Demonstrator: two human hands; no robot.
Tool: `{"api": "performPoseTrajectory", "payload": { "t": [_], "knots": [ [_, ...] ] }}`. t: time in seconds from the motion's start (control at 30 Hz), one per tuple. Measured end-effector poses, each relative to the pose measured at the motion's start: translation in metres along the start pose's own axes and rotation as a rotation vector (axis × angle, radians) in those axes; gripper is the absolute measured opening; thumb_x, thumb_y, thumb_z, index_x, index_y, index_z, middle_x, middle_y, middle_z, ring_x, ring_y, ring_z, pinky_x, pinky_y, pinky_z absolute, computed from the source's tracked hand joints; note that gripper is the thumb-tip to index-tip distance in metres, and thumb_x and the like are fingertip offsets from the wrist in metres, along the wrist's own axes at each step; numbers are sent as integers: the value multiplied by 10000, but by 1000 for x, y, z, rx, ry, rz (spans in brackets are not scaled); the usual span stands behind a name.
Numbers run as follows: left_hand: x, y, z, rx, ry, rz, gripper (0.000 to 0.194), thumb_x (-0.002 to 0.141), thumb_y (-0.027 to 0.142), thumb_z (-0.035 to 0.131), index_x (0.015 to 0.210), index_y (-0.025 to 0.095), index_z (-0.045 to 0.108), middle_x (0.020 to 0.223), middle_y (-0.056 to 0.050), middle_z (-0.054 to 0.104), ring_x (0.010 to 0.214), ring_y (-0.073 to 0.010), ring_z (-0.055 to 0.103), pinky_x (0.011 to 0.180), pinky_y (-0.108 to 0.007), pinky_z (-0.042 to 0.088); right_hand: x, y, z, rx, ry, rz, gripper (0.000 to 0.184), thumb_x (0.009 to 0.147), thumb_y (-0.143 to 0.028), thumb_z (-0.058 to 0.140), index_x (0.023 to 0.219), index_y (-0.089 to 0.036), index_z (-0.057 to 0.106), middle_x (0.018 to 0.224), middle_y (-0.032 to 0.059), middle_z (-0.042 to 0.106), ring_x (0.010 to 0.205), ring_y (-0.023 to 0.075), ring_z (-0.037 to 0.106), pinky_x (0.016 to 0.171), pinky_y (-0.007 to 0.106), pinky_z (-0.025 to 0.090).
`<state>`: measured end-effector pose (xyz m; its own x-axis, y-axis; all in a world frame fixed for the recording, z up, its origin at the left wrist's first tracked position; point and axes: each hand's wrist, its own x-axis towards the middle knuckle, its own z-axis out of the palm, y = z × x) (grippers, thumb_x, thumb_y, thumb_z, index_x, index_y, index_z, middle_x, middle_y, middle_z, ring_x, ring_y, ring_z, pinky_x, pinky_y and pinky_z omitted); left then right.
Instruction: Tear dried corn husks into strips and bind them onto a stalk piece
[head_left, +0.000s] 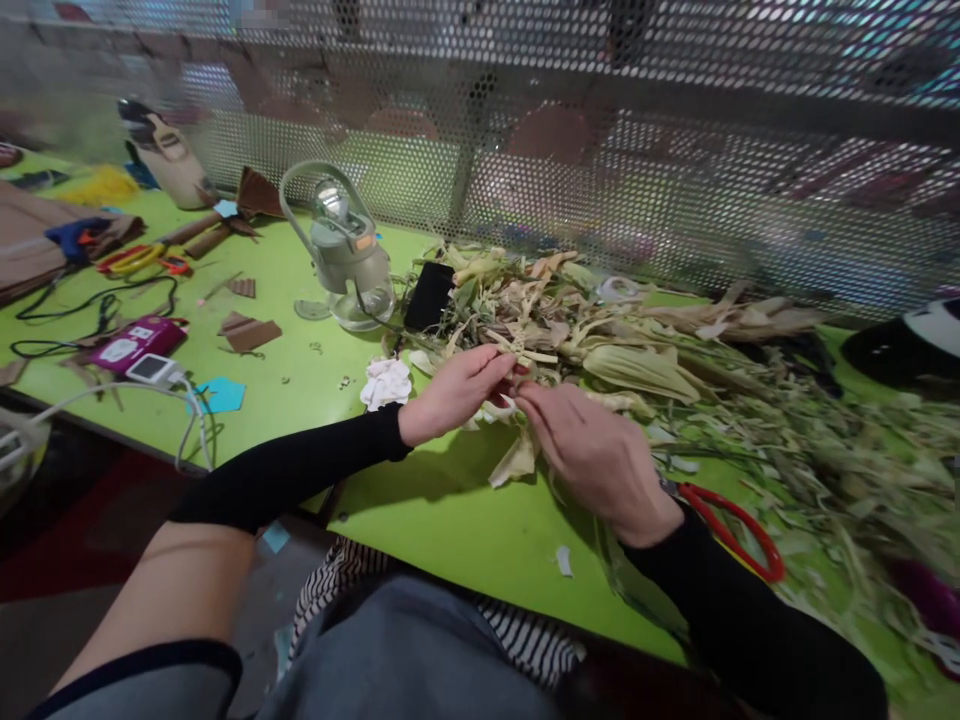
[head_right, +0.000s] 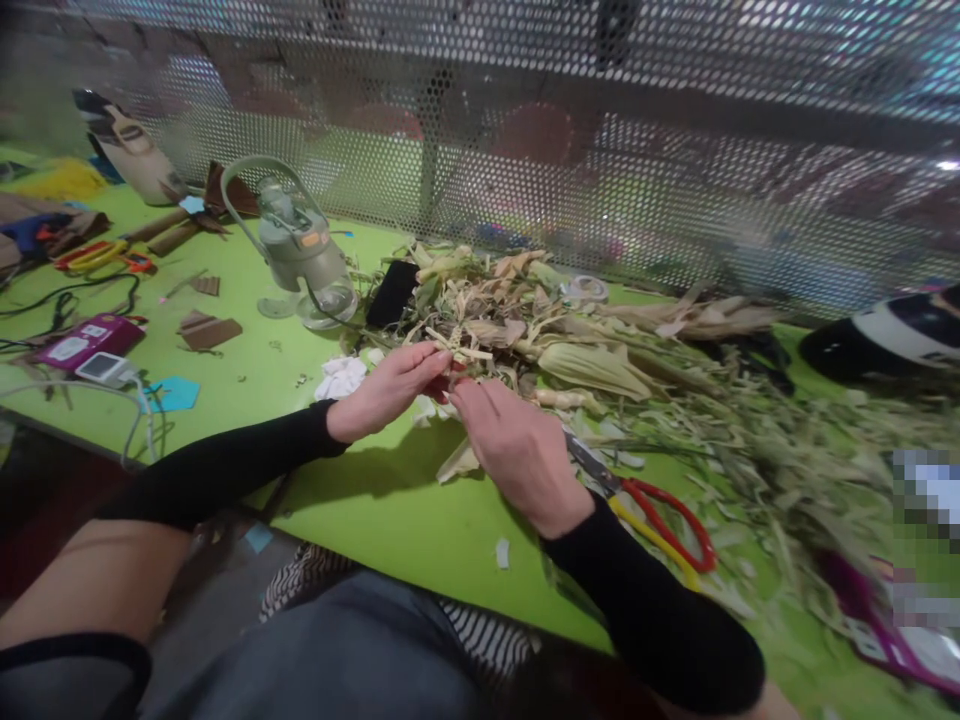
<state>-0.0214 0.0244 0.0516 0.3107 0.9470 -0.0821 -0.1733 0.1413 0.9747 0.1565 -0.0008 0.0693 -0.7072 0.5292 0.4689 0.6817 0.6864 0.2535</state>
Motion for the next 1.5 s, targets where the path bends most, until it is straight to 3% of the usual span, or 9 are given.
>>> {"api": "performPoseTrajectory", "payload": {
  "t": [0.17, 0.27, 0.37, 0.47, 0.63, 0.83, 1.1, 1.33, 1.5],
  "knots": [
    [2, 0, -2, 38, -104, -74, 288, 1062, 295, 379, 822, 162, 467, 782, -5, 638, 704, -71, 634, 676, -213, 489, 3, 13, -8, 368, -23, 210, 252, 1045, -308, 475, 928, -181, 658, 817, 63, 714, 714, 180, 648, 616, 291, 424],
    [2, -1, -2, 97, -71, -42, 256, 1054, 298, 398, 845, 165, 461, 908, -30, 669, 694, -65, 630, 639, -208, 493, 8, 19, -11, 450, -153, 154, 275, 1039, -314, 463, 895, -190, 662, 796, 55, 716, 681, 173, 648, 603, 287, 427],
    [1, 0, -4, 186, -39, 33, 250, 1044, 354, 420, 884, 168, 468, 1058, -60, 688, 696, -64, 636, 563, -188, 455, 11, 22, -11, 434, -255, 90, 284, 1032, -304, 452, 870, -198, 659, 781, 52, 721, 631, 173, 630, 567, 293, 399],
    [-2, 0, -6, 210, -80, 12, 293, 1035, 431, 425, 899, 174, 463, 1098, -78, 688, 668, -68, 645, 504, -187, 403, 12, 23, -13, 434, -230, 150, 283, 1034, -312, 450, 877, -194, 654, 795, 55, 721, 641, 174, 632, 580, 292, 412],
    [-5, 0, -6, 144, -245, -104, 284, 1051, 409, 388, 881, 185, 432, 921, -42, 676, 695, -89, 650, 585, -217, 434, 14, 23, -16, 228, -127, 167, 333, 1054, -348, 426, 926, -171, 677, 811, 78, 716, 675, 184, 633, 557, 288, 378],
    [-4, -5, -8, 243, -235, -65, 313, 1040, 371, 422, 784, 192, 427, 675, 54, 417, 575, -76, 417, 571, -232, 386, 10, 24, -9, 34, -96, 71, 371, 1062, -350, 414, 948, -153, 706, 833, 99, 732, 666, 183, 617, 499, 289, 298],
    [-1, -10, -13, 868, -266, 199, 282, 1037, 310, 406, 846, 166, 556, 766, 8, 526, 691, -121, 465, 684, -270, 401, 6, 35, -10, 113, -217, -53, 412, 1065, -394, 373, 955, -184, 710, 804, 78, 683, 611, 165, 544, 470, 281, 249],
    [-6, -16, -8, 1051, -289, 292, 246, 1031, 257, 358, 914, 162, 553, 832, -32, 601, 702, -131, 484, 694, -275, 421, 14, 39, -9, 157, -233, -108, 432, 1064, -404, 365, 950, -182, 717, 799, 77, 663, 620, 165, 543, 473, 265, 270],
    [-11, -13, -5, 1166, -295, 288, 184, 976, 136, 359, 950, 149, 540, 844, -60, 624, 681, -135, 478, 688, -286, 431, 22, 41, -8, 307, -283, -9, 336, 1026, -371, 448, 941, -191, 718, 824, 76, 693, 675, 181, 597, 531, 270, 353]
  ]
}}
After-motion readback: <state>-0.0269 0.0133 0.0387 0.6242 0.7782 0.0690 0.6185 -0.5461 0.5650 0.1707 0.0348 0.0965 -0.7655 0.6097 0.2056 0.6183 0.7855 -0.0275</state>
